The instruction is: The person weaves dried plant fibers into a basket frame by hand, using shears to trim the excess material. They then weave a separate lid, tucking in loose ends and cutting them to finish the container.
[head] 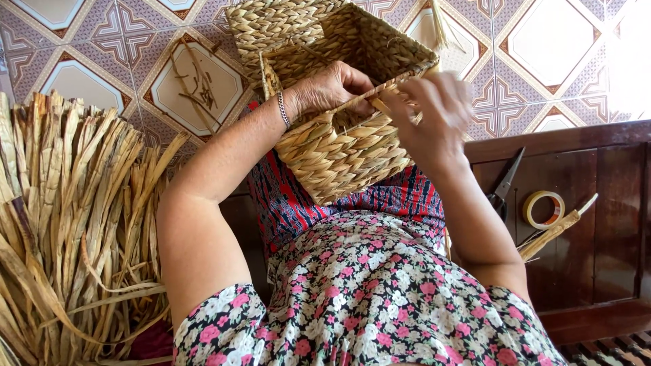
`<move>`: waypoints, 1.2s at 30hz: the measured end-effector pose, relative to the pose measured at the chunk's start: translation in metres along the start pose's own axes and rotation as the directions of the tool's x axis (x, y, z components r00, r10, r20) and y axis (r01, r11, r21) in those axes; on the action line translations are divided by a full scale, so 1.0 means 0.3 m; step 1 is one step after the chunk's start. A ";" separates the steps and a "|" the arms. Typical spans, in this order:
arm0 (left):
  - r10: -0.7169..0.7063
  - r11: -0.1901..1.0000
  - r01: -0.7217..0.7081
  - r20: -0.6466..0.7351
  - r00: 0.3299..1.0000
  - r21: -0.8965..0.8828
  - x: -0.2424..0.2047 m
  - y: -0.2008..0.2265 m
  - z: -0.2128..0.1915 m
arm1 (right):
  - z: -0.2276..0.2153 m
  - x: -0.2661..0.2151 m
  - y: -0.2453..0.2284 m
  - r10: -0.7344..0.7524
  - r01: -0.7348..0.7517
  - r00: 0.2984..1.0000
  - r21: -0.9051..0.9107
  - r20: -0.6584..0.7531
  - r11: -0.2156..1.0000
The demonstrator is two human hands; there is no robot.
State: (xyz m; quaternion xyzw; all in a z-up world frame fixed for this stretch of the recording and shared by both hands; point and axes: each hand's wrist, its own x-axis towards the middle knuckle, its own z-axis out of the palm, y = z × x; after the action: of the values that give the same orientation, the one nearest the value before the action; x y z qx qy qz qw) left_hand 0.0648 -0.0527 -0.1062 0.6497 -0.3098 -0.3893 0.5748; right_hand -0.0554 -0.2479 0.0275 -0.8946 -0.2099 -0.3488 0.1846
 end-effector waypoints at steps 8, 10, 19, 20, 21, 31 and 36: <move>-0.113 0.970 0.102 -0.037 0.993 -0.219 0.046 -0.058 0.020 | 0.037 -0.345 0.008 -0.057 0.027 0.991 0.236 0.123 0.971; -0.150 0.951 0.134 -0.037 0.988 -0.277 0.035 -0.030 0.023 | 0.053 -0.353 0.009 -0.005 -0.031 0.981 0.183 0.194 0.983; -0.100 0.968 0.097 -0.001 0.995 -0.232 0.020 -0.049 0.009 | 0.081 -0.352 0.000 0.058 -0.077 0.956 0.056 0.287 0.995; -0.091 0.972 0.092 0.016 0.996 -0.214 0.022 -0.058 0.009 | 0.083 -0.353 -0.002 0.069 -0.089 0.955 0.057 0.288 0.994; -0.080 0.977 0.085 0.034 0.996 -0.195 0.028 -0.065 0.008 | 0.084 -0.353 -0.002 0.081 -0.101 0.954 0.055 0.288 0.993; -0.085 0.974 0.082 -0.006 0.996 -0.209 0.042 -0.066 0.028 | 0.079 -0.347 -0.013 0.086 -0.115 0.958 0.091 0.275 0.989; -0.095 0.969 0.101 0.035 0.995 -0.226 0.029 -0.036 0.010 | 0.104 -0.351 0.013 0.144 -0.201 0.949 0.186 0.282 0.962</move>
State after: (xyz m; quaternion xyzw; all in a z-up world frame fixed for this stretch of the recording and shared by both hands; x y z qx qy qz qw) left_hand 0.0663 -0.0600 -0.1183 0.5894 -0.2376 -0.4578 0.6218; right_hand -0.1068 -0.2624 -0.0686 -0.9233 -0.1892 -0.1836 0.2793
